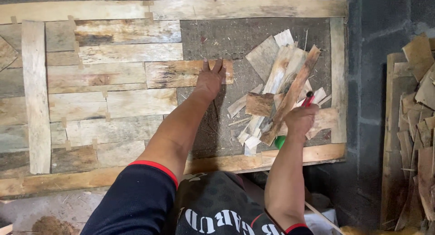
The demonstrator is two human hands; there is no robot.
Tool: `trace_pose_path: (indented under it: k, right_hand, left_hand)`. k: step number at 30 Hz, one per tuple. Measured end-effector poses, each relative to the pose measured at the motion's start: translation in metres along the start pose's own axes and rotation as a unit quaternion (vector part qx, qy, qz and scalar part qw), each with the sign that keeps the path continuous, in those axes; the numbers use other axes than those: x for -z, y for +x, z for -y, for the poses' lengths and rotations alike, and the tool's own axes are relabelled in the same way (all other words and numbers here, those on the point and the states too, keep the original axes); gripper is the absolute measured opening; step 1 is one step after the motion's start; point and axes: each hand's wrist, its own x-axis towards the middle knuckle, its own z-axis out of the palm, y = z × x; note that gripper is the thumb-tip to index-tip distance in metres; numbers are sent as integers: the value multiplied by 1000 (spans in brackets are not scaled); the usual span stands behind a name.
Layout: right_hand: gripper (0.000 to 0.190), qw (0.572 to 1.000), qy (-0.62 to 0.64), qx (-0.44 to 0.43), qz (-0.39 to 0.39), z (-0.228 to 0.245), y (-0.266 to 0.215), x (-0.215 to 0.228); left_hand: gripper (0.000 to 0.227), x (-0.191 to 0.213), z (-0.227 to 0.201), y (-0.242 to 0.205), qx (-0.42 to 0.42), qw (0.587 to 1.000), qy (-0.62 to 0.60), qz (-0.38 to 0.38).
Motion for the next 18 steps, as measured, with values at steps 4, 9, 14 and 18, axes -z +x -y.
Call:
trace_pose_path:
  k: [4, 9, 14, 18]
  right_hand:
    - [43, 989, 96, -46, 102, 104, -53, 43]
    - [57, 966, 23, 48, 254, 191, -98, 45]
    - [54, 951, 20, 187, 244, 180, -92, -20]
    - [53, 949, 20, 242, 201, 179, -90, -42]
  left_hand:
    - [70, -16, 2, 12, 3, 1000, -5, -21]
    - [63, -25, 3, 22, 12, 998, -38, -41]
    - [63, -25, 3, 21, 17, 998, -40, -54]
    - [58, -20, 2, 14, 18, 996, -62, -67]
